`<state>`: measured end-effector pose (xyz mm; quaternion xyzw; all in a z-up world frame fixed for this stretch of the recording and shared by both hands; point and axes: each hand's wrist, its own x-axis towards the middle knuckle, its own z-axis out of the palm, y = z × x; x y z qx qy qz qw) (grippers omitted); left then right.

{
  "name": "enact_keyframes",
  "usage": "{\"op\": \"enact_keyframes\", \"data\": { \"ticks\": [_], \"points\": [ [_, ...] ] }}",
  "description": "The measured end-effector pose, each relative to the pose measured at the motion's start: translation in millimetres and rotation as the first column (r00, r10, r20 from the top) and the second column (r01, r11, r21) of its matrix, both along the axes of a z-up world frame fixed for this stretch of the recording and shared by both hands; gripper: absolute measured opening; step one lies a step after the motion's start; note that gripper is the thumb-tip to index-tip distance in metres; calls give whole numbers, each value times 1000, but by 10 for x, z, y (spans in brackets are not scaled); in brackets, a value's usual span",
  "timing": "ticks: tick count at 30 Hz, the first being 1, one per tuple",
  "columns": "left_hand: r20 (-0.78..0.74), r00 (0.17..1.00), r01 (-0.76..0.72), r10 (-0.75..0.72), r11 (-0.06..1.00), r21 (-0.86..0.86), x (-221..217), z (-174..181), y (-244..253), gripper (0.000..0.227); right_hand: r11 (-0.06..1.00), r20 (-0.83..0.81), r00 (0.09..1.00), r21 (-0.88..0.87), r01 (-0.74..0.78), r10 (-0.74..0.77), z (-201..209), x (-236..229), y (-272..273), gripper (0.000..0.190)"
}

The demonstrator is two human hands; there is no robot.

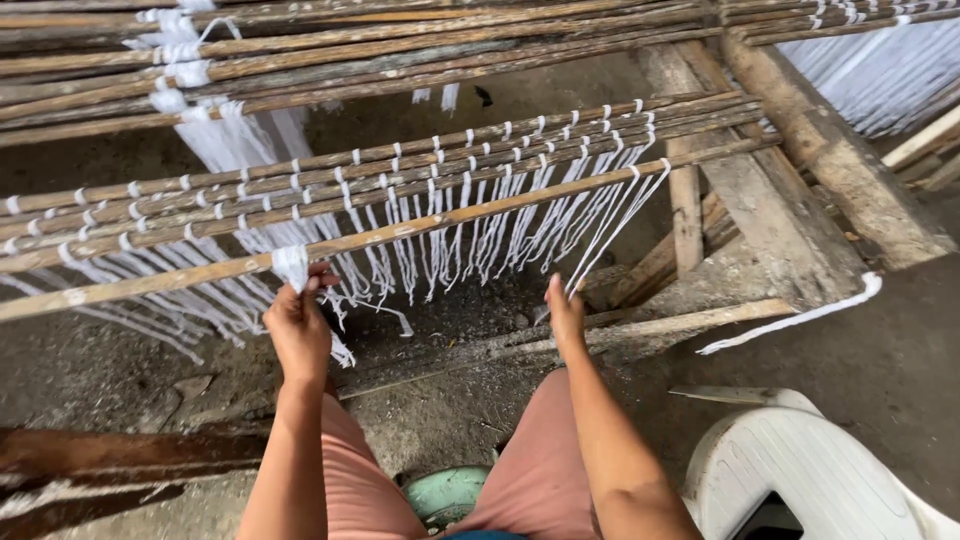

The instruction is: Weaving cotton candle wicks onto a wooden frame by looping them around horizontal sticks.

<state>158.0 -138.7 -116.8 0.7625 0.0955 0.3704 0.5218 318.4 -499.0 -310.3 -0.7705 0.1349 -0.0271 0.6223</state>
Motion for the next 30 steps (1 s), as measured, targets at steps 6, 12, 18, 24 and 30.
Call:
{"op": "enact_keyframes", "data": {
  "ticks": [6, 12, 18, 24, 30],
  "points": [
    [9, 999, 42, -41, 987, -156, 140, -309, 181, 21, 668, -587, 745, -420, -615, 317, -2033, -242, -175, 46],
    [123, 984, 164, -132, 938, -305, -7, -246, 65, 29, 659, 143, 660, 68, -750, 737, 1073, -852, 1733, 13],
    [161, 985, 124, -69, 922, -366, 27, -163, -36, 25, 642, 468, 671, 250, -725, 576, 2019, -926, 2709, 28],
    [191, 979, 145, -72, 902, -407, 9, -109, -22, 24, 698, 491, 743, 322, -639, 454, 2018, -883, 2645, 12],
    [220, 972, 167, -85, 907, -387, 26, -26, -32, 22, 212, 414, 731, 775, -596, 542, 2185, -850, 2475, 6]
  ]
}}
